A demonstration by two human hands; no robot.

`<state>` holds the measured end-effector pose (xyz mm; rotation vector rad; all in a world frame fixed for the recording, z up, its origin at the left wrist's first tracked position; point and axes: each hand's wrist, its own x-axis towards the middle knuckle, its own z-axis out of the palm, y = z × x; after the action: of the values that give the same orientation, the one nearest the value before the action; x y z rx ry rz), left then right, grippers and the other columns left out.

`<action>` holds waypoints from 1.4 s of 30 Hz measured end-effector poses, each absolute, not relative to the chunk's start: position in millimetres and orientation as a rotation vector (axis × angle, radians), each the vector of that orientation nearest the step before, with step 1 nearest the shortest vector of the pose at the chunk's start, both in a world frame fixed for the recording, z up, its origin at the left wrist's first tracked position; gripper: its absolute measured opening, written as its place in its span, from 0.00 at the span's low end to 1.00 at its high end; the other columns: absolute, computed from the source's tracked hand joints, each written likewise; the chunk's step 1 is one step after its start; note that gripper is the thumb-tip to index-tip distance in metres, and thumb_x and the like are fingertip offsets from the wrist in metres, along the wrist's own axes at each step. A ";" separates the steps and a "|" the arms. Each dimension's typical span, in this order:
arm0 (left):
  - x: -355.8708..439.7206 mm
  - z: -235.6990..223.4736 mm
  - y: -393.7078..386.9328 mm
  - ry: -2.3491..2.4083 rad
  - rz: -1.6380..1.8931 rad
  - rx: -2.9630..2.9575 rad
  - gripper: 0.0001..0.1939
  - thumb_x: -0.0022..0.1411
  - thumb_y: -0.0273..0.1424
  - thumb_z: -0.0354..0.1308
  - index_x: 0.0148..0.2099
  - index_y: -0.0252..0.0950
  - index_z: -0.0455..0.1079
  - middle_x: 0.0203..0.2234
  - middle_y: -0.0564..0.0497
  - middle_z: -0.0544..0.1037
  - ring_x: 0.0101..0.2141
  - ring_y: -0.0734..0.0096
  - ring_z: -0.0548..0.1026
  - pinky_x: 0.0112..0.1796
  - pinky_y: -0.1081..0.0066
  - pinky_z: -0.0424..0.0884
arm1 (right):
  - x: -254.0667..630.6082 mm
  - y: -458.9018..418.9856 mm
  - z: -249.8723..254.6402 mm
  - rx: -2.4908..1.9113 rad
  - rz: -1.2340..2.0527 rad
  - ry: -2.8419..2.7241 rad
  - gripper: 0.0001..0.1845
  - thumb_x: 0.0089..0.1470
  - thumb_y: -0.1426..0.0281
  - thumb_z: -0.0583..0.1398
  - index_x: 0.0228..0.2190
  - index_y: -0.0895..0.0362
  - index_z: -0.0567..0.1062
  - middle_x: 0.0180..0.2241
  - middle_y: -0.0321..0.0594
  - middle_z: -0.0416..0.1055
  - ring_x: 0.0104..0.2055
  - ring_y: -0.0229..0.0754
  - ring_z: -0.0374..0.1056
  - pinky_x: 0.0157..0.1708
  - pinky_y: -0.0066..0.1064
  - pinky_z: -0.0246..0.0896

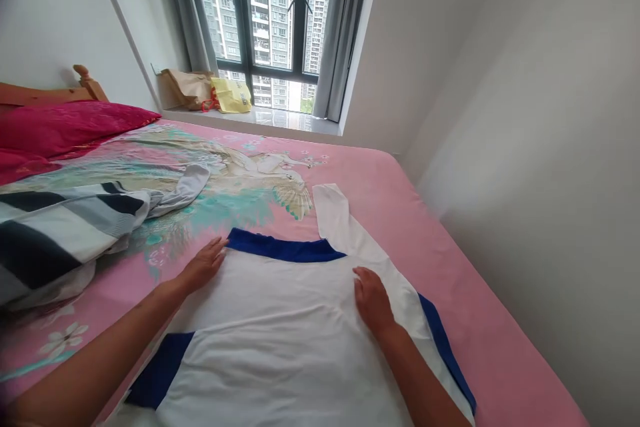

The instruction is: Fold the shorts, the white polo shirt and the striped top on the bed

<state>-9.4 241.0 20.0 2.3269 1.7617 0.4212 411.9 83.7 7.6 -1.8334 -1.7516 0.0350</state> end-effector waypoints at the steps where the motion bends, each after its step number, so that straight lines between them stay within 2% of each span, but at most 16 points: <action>1: -11.5 17.1 257.7 1.758 0.433 2.315 0.28 0.60 0.35 0.40 0.59 0.29 0.61 0.60 0.40 0.61 0.61 0.62 0.56 0.59 0.61 0.54 | 426.9 97.7 7.3 -1.923 0.043 -1.721 0.21 0.58 0.66 0.46 0.47 0.60 0.71 0.48 0.47 0.70 0.53 0.45 0.63 0.55 0.42 0.58; 5: -11.6 5.9 310.7 1.706 0.469 2.281 0.31 0.54 0.36 0.42 0.58 0.27 0.63 0.60 0.39 0.62 0.61 0.59 0.57 0.59 0.62 0.53 | 476.7 147.1 7.0 -2.259 0.084 -1.646 0.23 0.58 0.66 0.46 0.50 0.61 0.67 0.53 0.46 0.65 0.58 0.43 0.57 0.59 0.37 0.50; 8: -3.7 5.0 336.2 1.647 0.457 2.262 0.31 0.48 0.33 0.45 0.55 0.32 0.67 0.57 0.44 0.67 0.58 0.59 0.62 0.58 0.64 0.57 | 500.4 180.7 4.3 -2.459 0.105 -1.482 0.24 0.57 0.64 0.47 0.52 0.62 0.65 0.54 0.54 0.63 0.58 0.52 0.56 0.54 0.47 0.54; 11: 3.4 10.7 352.9 1.595 0.408 2.253 0.26 0.43 0.32 0.47 0.45 0.37 0.73 0.46 0.48 0.75 0.49 0.60 0.71 0.51 0.67 0.64 | 514.0 208.3 -1.2 -2.647 0.153 -1.288 0.24 0.55 0.59 0.49 0.45 0.63 0.69 0.48 0.62 0.66 0.51 0.61 0.62 0.43 0.54 0.57; 14: 1.0 13.3 361.8 1.570 0.328 2.224 0.14 0.43 0.35 0.49 0.32 0.38 0.73 0.29 0.52 0.77 0.35 0.63 0.75 0.38 0.70 0.70 | 521.1 224.2 -9.0 -2.661 0.235 -1.301 0.17 0.53 0.58 0.51 0.35 0.57 0.71 0.39 0.50 0.71 0.41 0.52 0.67 0.41 0.45 0.59; 17: -9.2 5.3 362.3 1.628 0.361 2.078 0.12 0.48 0.39 0.50 0.30 0.38 0.69 0.22 0.55 0.73 0.27 0.68 0.73 0.29 0.73 0.68 | 527.2 229.2 -18.7 -2.643 0.278 -1.314 0.14 0.56 0.60 0.48 0.33 0.54 0.69 0.34 0.42 0.72 0.35 0.45 0.68 0.33 0.36 0.59; 20: -12.4 -4.7 354.9 1.763 0.625 1.820 0.17 0.49 0.44 0.53 0.37 0.38 0.68 0.26 0.54 0.75 0.29 0.68 0.74 0.30 0.73 0.69 | 534.6 232.4 -24.0 -2.669 0.245 -1.256 0.15 0.57 0.60 0.46 0.34 0.54 0.67 0.34 0.44 0.71 0.34 0.47 0.67 0.31 0.37 0.57; 23: 1.9 -2.6 336.9 1.944 0.934 1.677 0.24 0.49 0.45 0.54 0.44 0.37 0.68 0.37 0.48 0.76 0.38 0.62 0.75 0.40 0.67 0.71 | 534.6 234.4 -17.3 -2.673 0.261 -1.217 0.13 0.56 0.60 0.49 0.35 0.55 0.68 0.32 0.43 0.71 0.33 0.46 0.67 0.31 0.35 0.57; 25: 17.6 3.7 317.1 1.943 1.076 1.820 0.22 0.52 0.45 0.52 0.46 0.37 0.69 0.42 0.46 0.75 0.43 0.59 0.73 0.46 0.62 0.68 | 521.0 228.5 -8.7 -2.565 0.225 -1.269 0.13 0.56 0.60 0.49 0.36 0.54 0.68 0.34 0.43 0.71 0.36 0.44 0.67 0.32 0.33 0.59; 27: 32.5 7.0 294.4 1.654 0.987 2.204 0.18 0.56 0.44 0.50 0.44 0.40 0.71 0.44 0.47 0.75 0.48 0.60 0.71 0.53 0.60 0.63 | 493.7 213.9 -2.4 -2.273 0.131 -1.470 0.14 0.57 0.59 0.49 0.36 0.54 0.68 0.37 0.43 0.70 0.39 0.43 0.67 0.37 0.32 0.61; 29: 42.6 2.9 276.5 1.260 0.659 2.530 0.18 0.59 0.44 0.49 0.47 0.46 0.71 0.50 0.51 0.74 0.54 0.61 0.67 0.59 0.56 0.51 | 459.3 194.1 -1.2 -1.874 0.109 -1.789 0.13 0.58 0.61 0.50 0.36 0.54 0.68 0.40 0.44 0.69 0.43 0.45 0.66 0.42 0.35 0.61; 32: 48.5 -13.2 271.1 1.206 0.266 2.639 0.26 0.61 0.47 0.47 0.61 0.52 0.58 0.61 0.54 0.61 0.61 0.57 0.55 0.61 0.47 0.34 | 419.0 175.6 -6.8 -1.567 0.236 -2.133 0.14 0.58 0.64 0.52 0.45 0.53 0.69 0.48 0.44 0.67 0.53 0.47 0.60 0.53 0.40 0.56; 34: 50.0 -23.9 279.7 1.417 0.211 2.587 0.31 0.61 0.49 0.45 0.65 0.50 0.50 0.64 0.53 0.54 0.63 0.55 0.50 0.59 0.44 0.32 | 410.9 183.4 -10.6 -1.600 0.302 -2.108 0.15 0.59 0.64 0.50 0.44 0.53 0.70 0.47 0.44 0.68 0.51 0.46 0.62 0.52 0.40 0.57; 38: 54.2 -34.4 295.0 1.600 0.260 2.576 0.34 0.60 0.51 0.44 0.66 0.49 0.46 0.65 0.52 0.51 0.64 0.55 0.46 0.59 0.44 0.31 | 432.0 251.0 -7.5 -1.830 0.288 -1.784 0.16 0.59 0.63 0.48 0.29 0.55 0.72 0.31 0.40 0.70 0.35 0.41 0.65 0.40 0.34 0.60; 40: 55.0 -36.3 294.8 1.604 0.297 2.601 0.34 0.60 0.50 0.45 0.66 0.49 0.46 0.65 0.53 0.51 0.64 0.55 0.47 0.59 0.45 0.30 | 448.7 297.5 -3.5 -1.921 0.169 -1.616 0.13 0.56 0.63 0.52 0.33 0.57 0.72 0.36 0.42 0.70 0.38 0.41 0.64 0.43 0.34 0.58; 42: 54.1 -38.0 291.8 1.610 0.321 2.611 0.34 0.61 0.50 0.45 0.66 0.50 0.46 0.65 0.53 0.51 0.64 0.55 0.48 0.60 0.46 0.30 | 462.6 340.3 -3.1 -2.015 0.163 -1.417 0.18 0.53 0.62 0.55 0.41 0.60 0.70 0.44 0.45 0.67 0.47 0.42 0.62 0.49 0.34 0.53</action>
<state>54.1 291.8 -38.0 2.6109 1.6101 0.3213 462.6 340.3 -3.1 -2.0148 -1.4169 0.1634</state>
